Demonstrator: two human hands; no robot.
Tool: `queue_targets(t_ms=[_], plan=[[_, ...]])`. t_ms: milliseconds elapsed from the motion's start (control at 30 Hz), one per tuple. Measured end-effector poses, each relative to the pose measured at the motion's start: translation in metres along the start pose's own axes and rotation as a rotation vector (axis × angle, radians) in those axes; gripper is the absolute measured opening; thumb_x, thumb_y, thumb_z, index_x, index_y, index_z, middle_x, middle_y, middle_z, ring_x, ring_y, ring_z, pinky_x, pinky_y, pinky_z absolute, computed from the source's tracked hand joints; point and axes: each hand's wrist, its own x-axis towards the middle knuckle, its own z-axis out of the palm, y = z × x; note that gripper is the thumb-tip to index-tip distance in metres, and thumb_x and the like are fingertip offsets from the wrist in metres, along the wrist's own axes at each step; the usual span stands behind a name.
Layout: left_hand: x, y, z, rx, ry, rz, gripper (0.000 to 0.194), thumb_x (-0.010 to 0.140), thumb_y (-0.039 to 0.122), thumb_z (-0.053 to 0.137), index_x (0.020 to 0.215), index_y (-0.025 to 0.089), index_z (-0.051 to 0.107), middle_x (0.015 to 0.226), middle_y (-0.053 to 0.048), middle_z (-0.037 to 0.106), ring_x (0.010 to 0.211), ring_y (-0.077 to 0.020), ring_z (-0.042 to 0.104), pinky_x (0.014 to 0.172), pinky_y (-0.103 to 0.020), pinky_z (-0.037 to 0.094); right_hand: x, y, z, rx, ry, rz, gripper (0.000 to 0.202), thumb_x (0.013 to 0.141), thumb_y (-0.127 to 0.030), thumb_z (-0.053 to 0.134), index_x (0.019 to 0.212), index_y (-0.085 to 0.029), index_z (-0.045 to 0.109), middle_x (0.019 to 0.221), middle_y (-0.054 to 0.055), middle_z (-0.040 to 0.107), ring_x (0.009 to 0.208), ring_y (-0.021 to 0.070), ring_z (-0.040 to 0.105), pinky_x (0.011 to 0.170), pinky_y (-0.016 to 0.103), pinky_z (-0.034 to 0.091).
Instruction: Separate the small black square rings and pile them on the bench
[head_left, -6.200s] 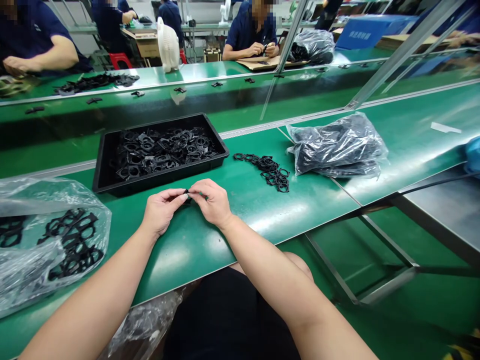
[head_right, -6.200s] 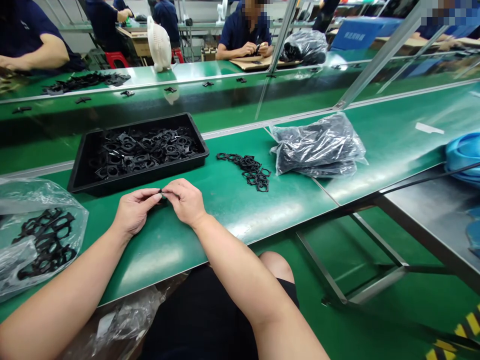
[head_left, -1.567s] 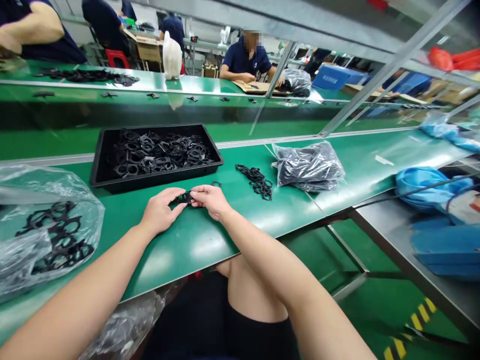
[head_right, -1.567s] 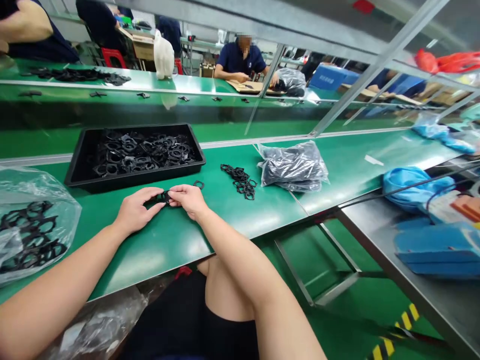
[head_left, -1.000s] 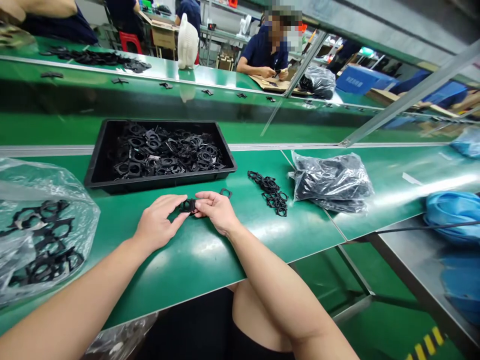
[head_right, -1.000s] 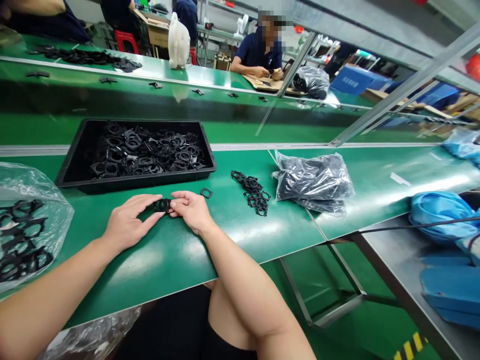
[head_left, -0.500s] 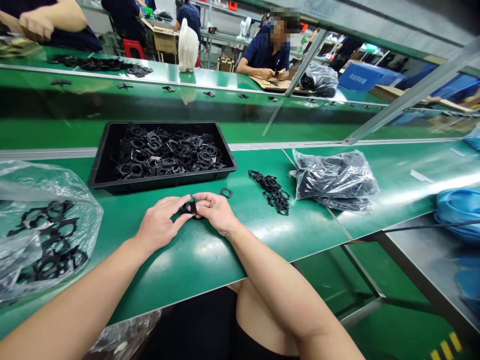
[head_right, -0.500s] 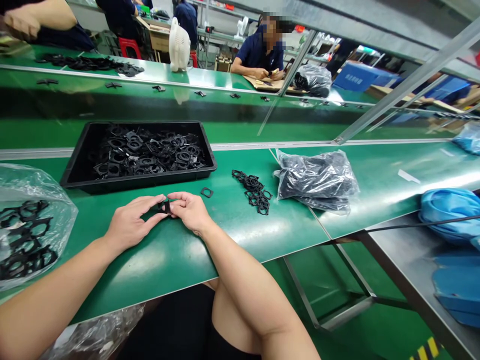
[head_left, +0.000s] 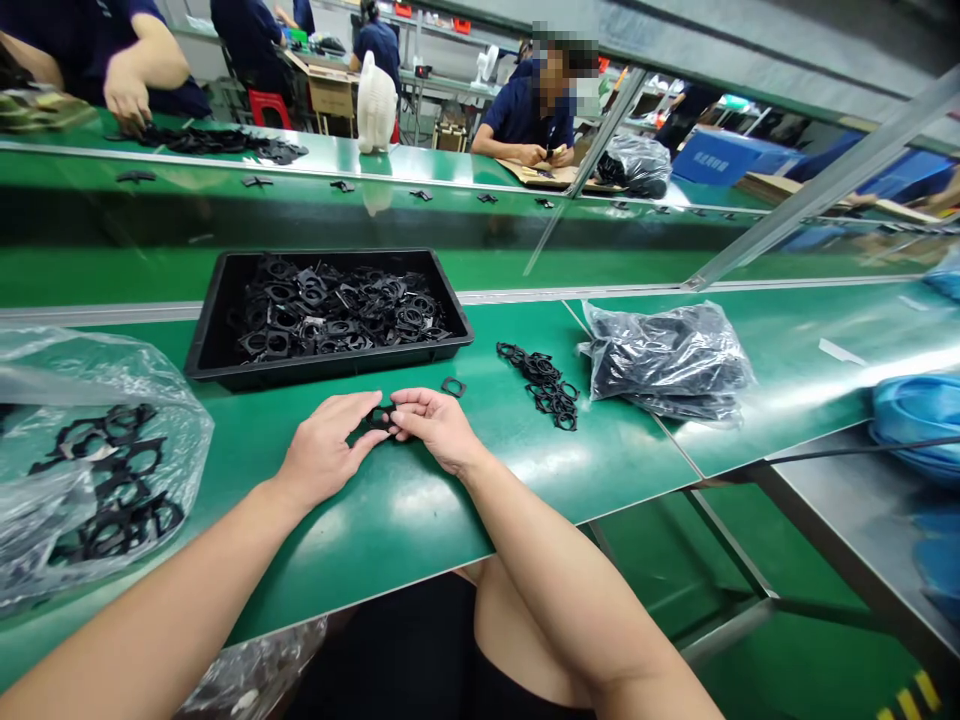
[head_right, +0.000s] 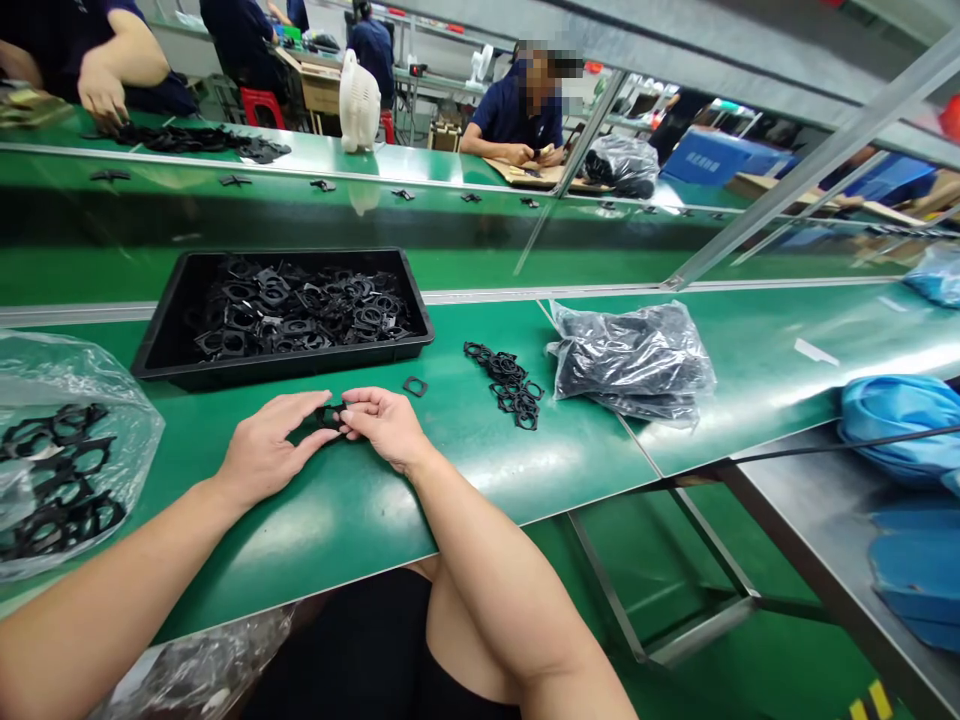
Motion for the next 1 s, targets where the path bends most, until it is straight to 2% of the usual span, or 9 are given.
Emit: queue_targets(t_ms=[67, 167, 267, 400, 567, 733, 833, 1000], plan=[[0.0008, 0.0017, 0.0021, -0.217, 0.016, -0.235, 0.052, 0.074, 0.040, 0.070, 0.118, 0.016, 0.060, 0.115, -0.013, 0.065, 0.098, -0.0239, 0.064, 0.087, -0.039, 0.051, 0.0006, 0.0017, 0.0004, 0.017, 0.033, -0.013, 0.040, 0.059, -0.029, 0.082, 0.090, -0.014, 0.063, 0.068, 0.001, 0.068, 0.057, 0.0092, 0.062, 0.053, 0.020, 0.049], [0.0034, 0.0023, 0.0050, -0.559, -0.018, -0.593, 0.047, 0.071, 0.044, 0.071, 0.105, 0.012, 0.064, 0.096, -0.011, 0.070, 0.078, -0.0189, 0.065, 0.072, -0.033, 0.054, 0.0010, 0.0030, 0.0005, 0.023, 0.043, -0.022, 0.040, 0.059, -0.029, 0.082, 0.090, -0.014, 0.063, 0.071, 0.002, 0.070, 0.058, 0.0093, 0.063, 0.054, 0.020, 0.050], [0.0057, 0.0016, 0.0063, -0.725, -0.025, -0.755, 0.038, 0.064, 0.040, 0.077, 0.087, 0.011, 0.067, 0.078, -0.007, 0.070, 0.065, -0.0139, 0.061, 0.061, -0.026, 0.050, 0.0006, 0.0044, 0.0009, 0.006, 0.041, -0.036, 0.040, 0.058, -0.029, 0.082, 0.089, -0.014, 0.063, 0.072, 0.001, 0.070, 0.059, 0.0090, 0.064, 0.055, 0.019, 0.050], [0.0070, 0.0026, 0.0045, -0.827, -0.018, -0.809, 0.035, 0.059, 0.035, 0.080, 0.082, 0.011, 0.069, 0.077, -0.007, 0.070, 0.066, -0.0133, 0.061, 0.058, -0.023, 0.047, 0.0000, 0.0077, 0.0024, -0.021, 0.031, -0.067, 0.038, 0.059, -0.031, 0.081, 0.088, -0.014, 0.064, 0.072, 0.001, 0.069, 0.060, 0.0094, 0.064, 0.055, 0.020, 0.051], [0.0085, 0.0064, 0.0009, -0.871, -0.055, -0.833, 0.037, 0.058, 0.038, 0.081, 0.081, 0.011, 0.070, 0.077, -0.007, 0.069, 0.067, -0.0147, 0.061, 0.059, -0.025, 0.047, 0.0000, 0.0104, 0.0044, -0.026, 0.026, -0.094, 0.037, 0.059, -0.031, 0.081, 0.087, -0.014, 0.064, 0.073, 0.001, 0.069, 0.061, 0.0098, 0.064, 0.056, 0.021, 0.051], [0.0097, 0.0087, 0.0005, -0.820, 0.009, -0.811, 0.040, 0.056, 0.044, 0.081, 0.074, 0.011, 0.068, 0.064, -0.001, 0.062, 0.056, -0.0090, 0.050, 0.053, -0.022, 0.040, -0.0009, 0.0090, 0.0056, -0.008, 0.044, -0.076, 0.038, 0.058, -0.030, 0.082, 0.087, -0.014, 0.064, 0.072, 0.001, 0.069, 0.060, 0.0101, 0.064, 0.054, 0.020, 0.051], [0.0096, 0.0093, 0.0009, -0.821, -0.004, -0.792, 0.038, 0.058, 0.046, 0.080, 0.067, 0.013, 0.064, 0.057, 0.002, 0.055, 0.053, -0.0079, 0.046, 0.052, -0.022, 0.038, -0.0011, 0.0081, 0.0060, 0.007, 0.045, -0.071, 0.039, 0.057, -0.030, 0.082, 0.087, -0.013, 0.063, 0.072, 0.002, 0.069, 0.058, 0.0098, 0.064, 0.054, 0.020, 0.051], [0.0088, 0.0106, 0.0007, -0.873, -0.001, -0.787, 0.038, 0.059, 0.044, 0.080, 0.074, 0.013, 0.065, 0.073, -0.003, 0.065, 0.067, -0.0123, 0.057, 0.065, -0.025, 0.045, -0.0013, 0.0086, 0.0061, 0.007, 0.050, -0.074, 0.040, 0.057, -0.031, 0.082, 0.087, -0.013, 0.063, 0.070, 0.001, 0.068, 0.059, 0.0101, 0.064, 0.053, 0.020, 0.051]])
